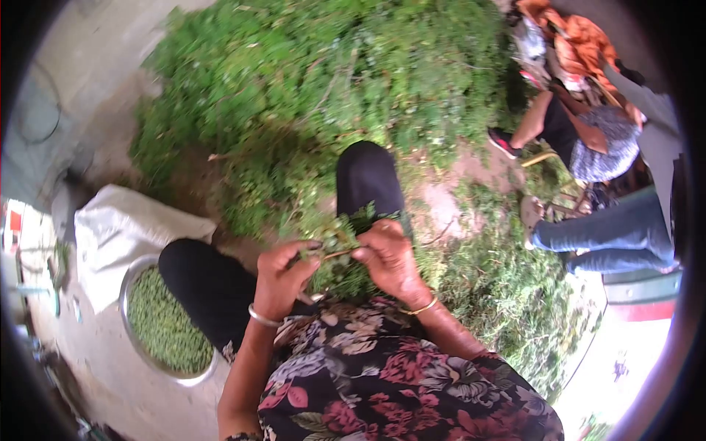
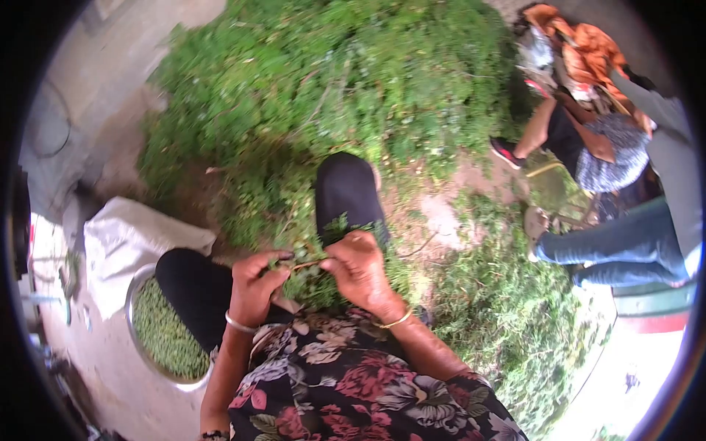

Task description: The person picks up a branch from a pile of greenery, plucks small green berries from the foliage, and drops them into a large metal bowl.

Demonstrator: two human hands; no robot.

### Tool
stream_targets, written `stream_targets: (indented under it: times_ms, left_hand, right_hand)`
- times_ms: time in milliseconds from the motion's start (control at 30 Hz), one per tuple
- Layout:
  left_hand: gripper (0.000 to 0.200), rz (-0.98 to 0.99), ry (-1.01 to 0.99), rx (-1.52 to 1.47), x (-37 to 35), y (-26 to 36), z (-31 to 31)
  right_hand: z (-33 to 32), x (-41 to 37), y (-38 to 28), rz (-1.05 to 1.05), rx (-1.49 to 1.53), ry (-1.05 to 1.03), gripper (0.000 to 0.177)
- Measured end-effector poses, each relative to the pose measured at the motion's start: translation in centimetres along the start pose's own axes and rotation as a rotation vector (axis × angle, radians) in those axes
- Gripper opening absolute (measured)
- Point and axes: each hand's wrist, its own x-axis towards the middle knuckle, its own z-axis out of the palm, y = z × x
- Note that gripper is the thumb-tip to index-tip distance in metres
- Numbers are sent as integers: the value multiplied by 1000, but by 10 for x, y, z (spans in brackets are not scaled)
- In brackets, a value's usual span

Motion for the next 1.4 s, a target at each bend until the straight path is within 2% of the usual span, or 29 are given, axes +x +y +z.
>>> stream_targets:
  times_ms: [33,67,133,200,267,300,367,400,467,533,567,667,700,833,900,1000,1033,1067,1133,1267,1333,1400]
  left_hand:
    - [23,40,-7,132,1,5,5]
    - [23,61,-36,132,2,2,7]
    - [21,222,9,215,5,-5,3]
    - [20,194,-19,149,2,-3,0]
    - [16,357,12,344,2,-7,-2]
    - [16,382,-14,343,0,-7,-1]
    - [11,74,17,46,-4,-6,0]
    - [11,91,-3,49,-4,-5,1]
    - [8,-101,-41,-246,-4,-3,3]
    - [10,-67,-48,-214,-2,3,9]
    - [10,68,-110,14,0,3,7]
    - [11,27,-152,185,-7,4,1]
    - [13,-102,-122,27,-7,-5,0]
    - [15,-218,-12,-21,-14,-16,-32]
    - [17,-223,91,-620,-8,-30,-53]
    - [21,-180,137,-802,-10,-19,-46]
    - [27,-147,58,-824,-6,-26,-45]
    - [27,-145,72,-830,-3,-28,-41]
    - [29,-92,-70,-737,5,-30,-29]
    - [37,-105,-115,-728,20,-42,-3]
    - [38,-65,-150,-955,23,-43,6]
    - [43,-59,-167,-984,26,-41,6]
  right_hand:
    - [0,1,0,-26,14,10,16]
    - [1,1,2,-54,31,17,16]
    - [2,0,3,-41,50,19,15]
    - [1,0,3,-57,38,-12,17]
    - [0,1,2,-77,36,-25,16]
    - [0,1,2,-60,37,-38,15]
    - [1,-1,3,-64,46,-17,15]
    - [3,-2,4,-71,48,-2,15]
    - [3,-2,4,-79,22,9,16]
    - [4,-1,2,-93,12,31,16]
    - [3,0,1,-95,33,43,17]
    - [2,0,4,-59,30,-26,19]
    - [2,1,6,-70,28,-44,19]
    - [-1,3,0,38,64,-41,19]
    - [-2,4,0,91,111,-35,18]
    - [-2,2,2,72,116,-71,21]
    - [-2,1,2,94,146,-74,22]
    - [-2,0,2,90,151,-88,22]
    - [-3,0,4,62,189,-107,23]
    - [-2,0,5,34,238,-109,22]
    - [-2,2,5,11,216,-123,23]
    - [-4,3,5,-15,193,-171,24]
